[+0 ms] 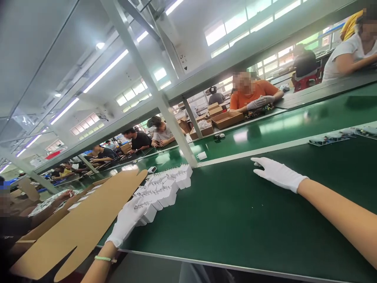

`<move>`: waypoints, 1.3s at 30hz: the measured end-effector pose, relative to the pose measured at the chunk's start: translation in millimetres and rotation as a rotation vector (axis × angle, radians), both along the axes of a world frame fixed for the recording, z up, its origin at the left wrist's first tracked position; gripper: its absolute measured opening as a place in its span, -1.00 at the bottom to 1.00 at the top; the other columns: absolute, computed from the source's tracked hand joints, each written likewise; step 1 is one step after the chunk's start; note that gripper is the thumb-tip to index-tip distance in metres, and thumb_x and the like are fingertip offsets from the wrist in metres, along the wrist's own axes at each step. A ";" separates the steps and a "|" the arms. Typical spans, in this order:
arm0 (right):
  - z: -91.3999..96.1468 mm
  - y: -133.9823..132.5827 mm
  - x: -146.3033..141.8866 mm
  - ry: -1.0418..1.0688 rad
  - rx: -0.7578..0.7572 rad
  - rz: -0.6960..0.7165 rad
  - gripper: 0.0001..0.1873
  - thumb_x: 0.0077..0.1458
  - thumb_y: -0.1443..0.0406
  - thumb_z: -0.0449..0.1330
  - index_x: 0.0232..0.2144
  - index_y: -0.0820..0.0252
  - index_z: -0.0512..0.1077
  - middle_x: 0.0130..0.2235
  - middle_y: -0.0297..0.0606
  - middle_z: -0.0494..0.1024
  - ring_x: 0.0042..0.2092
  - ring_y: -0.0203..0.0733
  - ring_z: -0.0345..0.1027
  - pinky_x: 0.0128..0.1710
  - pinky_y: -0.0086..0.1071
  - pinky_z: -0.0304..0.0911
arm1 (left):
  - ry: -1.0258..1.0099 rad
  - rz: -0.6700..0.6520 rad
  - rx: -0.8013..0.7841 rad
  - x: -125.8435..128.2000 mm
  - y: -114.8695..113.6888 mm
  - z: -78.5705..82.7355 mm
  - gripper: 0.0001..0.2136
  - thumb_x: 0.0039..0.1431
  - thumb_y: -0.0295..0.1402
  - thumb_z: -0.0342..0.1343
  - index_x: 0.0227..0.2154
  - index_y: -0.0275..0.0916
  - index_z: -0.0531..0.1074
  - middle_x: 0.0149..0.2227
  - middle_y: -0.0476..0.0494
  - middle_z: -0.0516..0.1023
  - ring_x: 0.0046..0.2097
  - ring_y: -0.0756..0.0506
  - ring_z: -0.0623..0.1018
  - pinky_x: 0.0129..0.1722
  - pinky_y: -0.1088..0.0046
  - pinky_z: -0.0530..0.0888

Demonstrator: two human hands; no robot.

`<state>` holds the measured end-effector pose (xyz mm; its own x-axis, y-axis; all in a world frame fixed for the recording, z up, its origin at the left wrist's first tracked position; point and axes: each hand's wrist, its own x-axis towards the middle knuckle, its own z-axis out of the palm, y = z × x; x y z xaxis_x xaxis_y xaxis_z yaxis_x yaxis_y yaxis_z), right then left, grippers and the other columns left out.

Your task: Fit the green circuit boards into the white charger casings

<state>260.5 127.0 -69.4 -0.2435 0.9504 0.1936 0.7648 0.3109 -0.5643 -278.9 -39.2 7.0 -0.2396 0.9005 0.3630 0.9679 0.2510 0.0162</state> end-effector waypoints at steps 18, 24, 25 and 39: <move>9.4 -6.9 -5.5 0.011 0.013 -0.003 -0.33 0.14 0.14 0.01 0.23 0.38 0.13 0.12 0.05 0.39 0.12 0.07 0.29 0.15 -0.13 0.15 | 0.055 0.129 0.032 60.9 -38.8 -6.6 -0.62 0.16 -0.11 -0.02 -0.08 -0.22 0.46 -0.11 -0.31 0.51 0.05 -0.34 0.40 0.01 0.15 0.36; 12.1 -9.2 -7.8 0.031 0.022 -0.009 -0.36 0.12 0.16 0.03 0.20 0.36 0.17 0.09 0.03 0.43 0.09 0.04 0.33 0.13 -0.12 0.18 | 0.046 0.104 0.039 107.6 -39.2 -14.9 -0.55 0.17 -0.05 -0.08 -0.10 -0.27 0.47 -0.12 -0.37 0.47 0.01 -0.37 0.41 -0.02 0.07 0.37; 12.9 -10.3 -7.9 0.031 0.023 -0.007 -0.36 0.13 0.16 0.03 0.20 0.36 0.18 0.09 0.03 0.42 0.09 0.04 0.33 0.13 -0.12 0.18 | 0.034 0.098 0.036 117.1 -37.9 -17.5 -0.52 0.17 -0.03 -0.10 -0.09 -0.28 0.47 -0.10 -0.40 0.46 0.01 -0.39 0.41 -0.01 0.05 0.36; 31.6 -35.9 -30.0 0.132 -0.002 0.159 -0.41 0.13 0.21 0.13 0.20 0.21 0.18 0.08 -0.05 0.43 0.09 -0.06 0.34 0.12 -0.15 0.24 | -0.125 -0.221 -0.156 260.9 46.6 -15.8 -0.41 0.20 0.02 -0.17 0.14 -0.31 0.22 0.14 -0.55 0.18 0.15 -0.57 0.14 -0.16 -0.12 0.38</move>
